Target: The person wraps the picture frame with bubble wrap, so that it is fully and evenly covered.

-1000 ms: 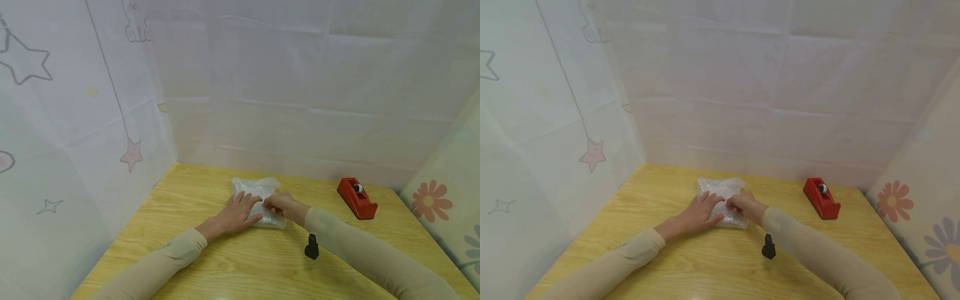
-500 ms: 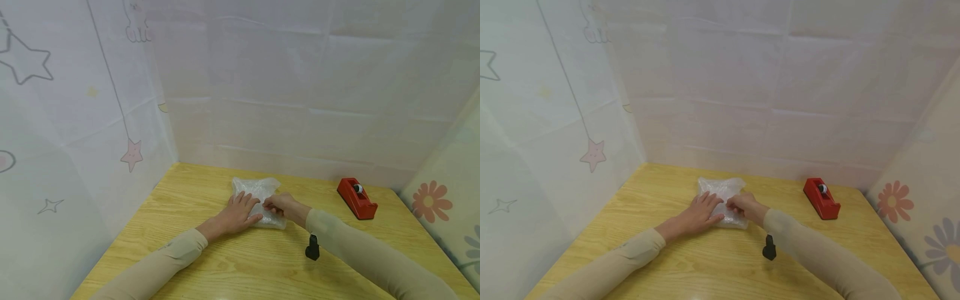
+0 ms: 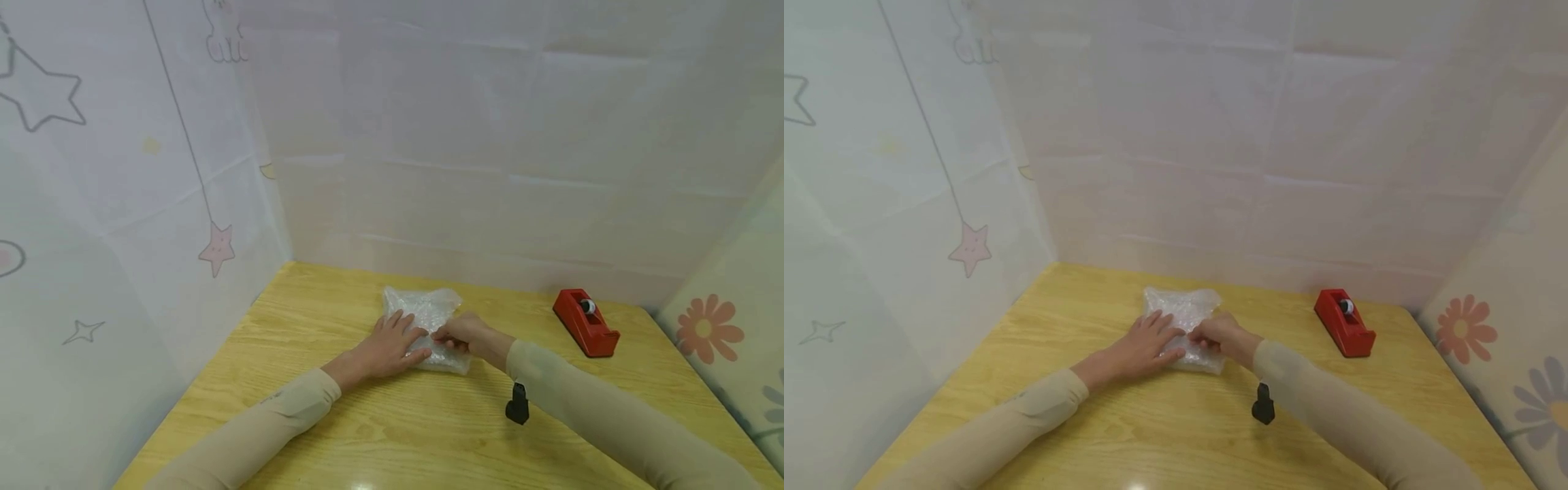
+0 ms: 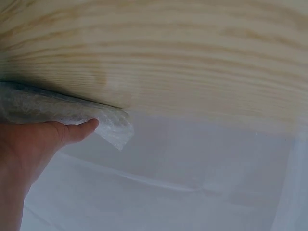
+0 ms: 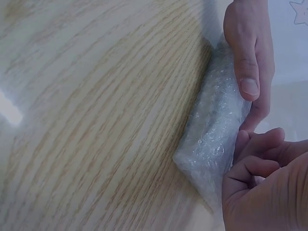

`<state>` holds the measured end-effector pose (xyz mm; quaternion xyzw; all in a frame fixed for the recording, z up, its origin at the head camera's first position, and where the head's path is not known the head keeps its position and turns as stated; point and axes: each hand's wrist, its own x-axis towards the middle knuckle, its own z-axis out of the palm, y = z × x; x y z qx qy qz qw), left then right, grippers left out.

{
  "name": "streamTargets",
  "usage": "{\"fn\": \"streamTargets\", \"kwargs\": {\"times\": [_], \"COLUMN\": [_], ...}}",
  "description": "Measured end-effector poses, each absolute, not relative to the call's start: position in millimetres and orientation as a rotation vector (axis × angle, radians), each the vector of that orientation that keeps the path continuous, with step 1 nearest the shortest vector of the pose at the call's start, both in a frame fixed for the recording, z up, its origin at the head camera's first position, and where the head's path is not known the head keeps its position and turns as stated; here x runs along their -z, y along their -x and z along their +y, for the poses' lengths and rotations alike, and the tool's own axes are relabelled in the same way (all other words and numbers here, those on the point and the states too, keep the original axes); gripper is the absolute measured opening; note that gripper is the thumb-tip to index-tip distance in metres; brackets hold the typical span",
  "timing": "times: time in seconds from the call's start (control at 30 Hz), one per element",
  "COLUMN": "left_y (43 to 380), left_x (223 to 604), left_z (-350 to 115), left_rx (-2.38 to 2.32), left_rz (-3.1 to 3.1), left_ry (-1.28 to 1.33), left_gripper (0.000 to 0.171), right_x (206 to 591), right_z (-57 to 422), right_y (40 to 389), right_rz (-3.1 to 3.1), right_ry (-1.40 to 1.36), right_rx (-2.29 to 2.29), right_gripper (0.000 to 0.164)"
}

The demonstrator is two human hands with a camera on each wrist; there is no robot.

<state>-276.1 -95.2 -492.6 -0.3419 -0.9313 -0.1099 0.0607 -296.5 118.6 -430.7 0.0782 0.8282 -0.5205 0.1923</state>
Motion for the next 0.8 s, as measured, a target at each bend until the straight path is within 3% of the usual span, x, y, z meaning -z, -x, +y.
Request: {"fn": "streamTargets", "kwargs": {"times": [0.8], "left_y": [278.5], "left_x": [492.5], "left_z": [-95.7], "left_rx": [0.245], "left_rz": [-2.855], "left_ry": [1.029], "left_gripper": [0.076], "right_x": [433.3], "right_z": [118.0], "right_y": [295.9], "right_rz": [2.478], "right_ry": [-0.153], "right_rx": [1.370], "right_gripper": [0.010]}}
